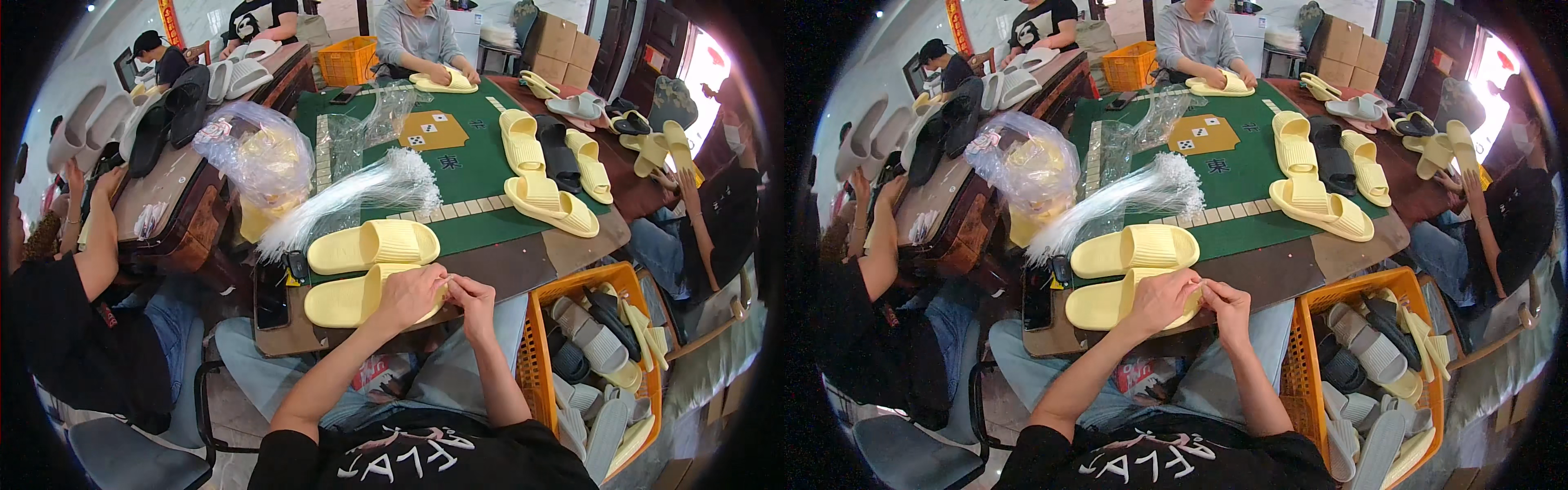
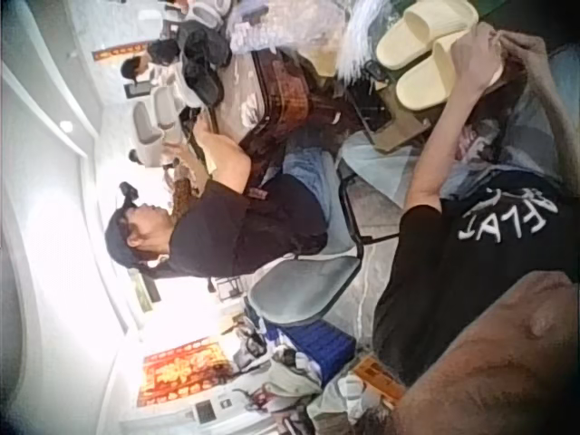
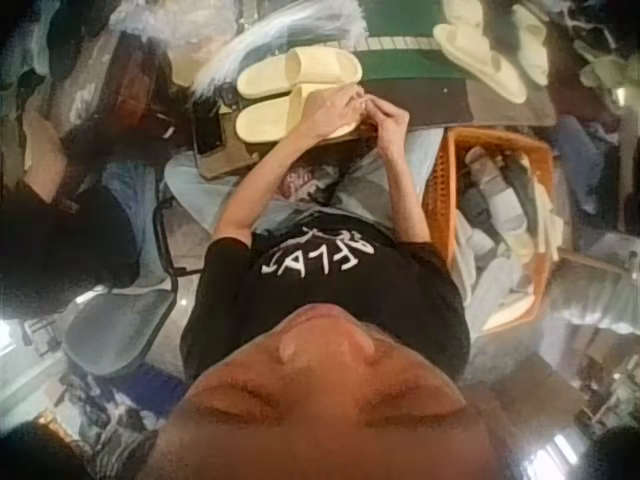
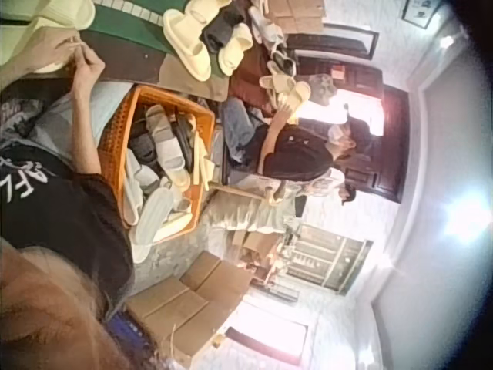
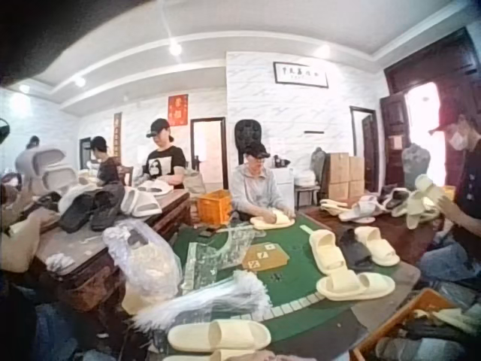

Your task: The person pairs and secures slides together by hand, threading plastic tag fasteners through each pair of slippers and locking the ties.

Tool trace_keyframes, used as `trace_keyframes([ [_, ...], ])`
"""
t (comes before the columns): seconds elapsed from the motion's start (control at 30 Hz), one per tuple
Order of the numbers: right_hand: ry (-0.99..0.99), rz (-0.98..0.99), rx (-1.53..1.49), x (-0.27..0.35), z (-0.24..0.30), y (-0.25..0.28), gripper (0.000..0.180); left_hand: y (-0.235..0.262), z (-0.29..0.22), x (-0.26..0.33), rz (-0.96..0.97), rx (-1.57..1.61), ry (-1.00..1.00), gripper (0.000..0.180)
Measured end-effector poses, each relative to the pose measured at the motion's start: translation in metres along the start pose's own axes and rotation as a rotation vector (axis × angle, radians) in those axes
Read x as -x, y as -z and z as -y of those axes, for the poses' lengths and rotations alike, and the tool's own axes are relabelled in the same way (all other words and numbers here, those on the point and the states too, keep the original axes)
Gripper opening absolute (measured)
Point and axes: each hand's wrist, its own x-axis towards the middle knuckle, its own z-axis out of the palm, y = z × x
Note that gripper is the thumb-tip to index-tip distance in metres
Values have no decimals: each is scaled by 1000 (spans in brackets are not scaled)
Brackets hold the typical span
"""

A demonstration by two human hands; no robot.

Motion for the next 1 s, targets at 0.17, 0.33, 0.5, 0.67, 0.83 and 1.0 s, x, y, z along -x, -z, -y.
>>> trace_keyframes([
  [0.17, 173, 21, 288, 0, 1, 3, 15, 0, 4, 2, -47, -6, -120, 9],
  [0.33, 182, -54, 451, -2, -3, 3, 12, 0, 6, 4, -43, -73, -207, 12],
  [0.5, 163, -70, 360, -3, -5, 3, 6, 1, 6, 5, -19, -99, -203, 14],
  [0.67, 189, -48, 408, -4, -2, 5, 4, 0, 7, 5, -26, -94, -219, 12],
  [0.83, 142, -68, 420, -5, -3, 5, 6, -1, 9, 6, -5, -107, -248, 10],
  [1.0, 164, -47, 425, -8, -7, 4, 6, -2, 13, 8, 10, -190, -317, 12],
])
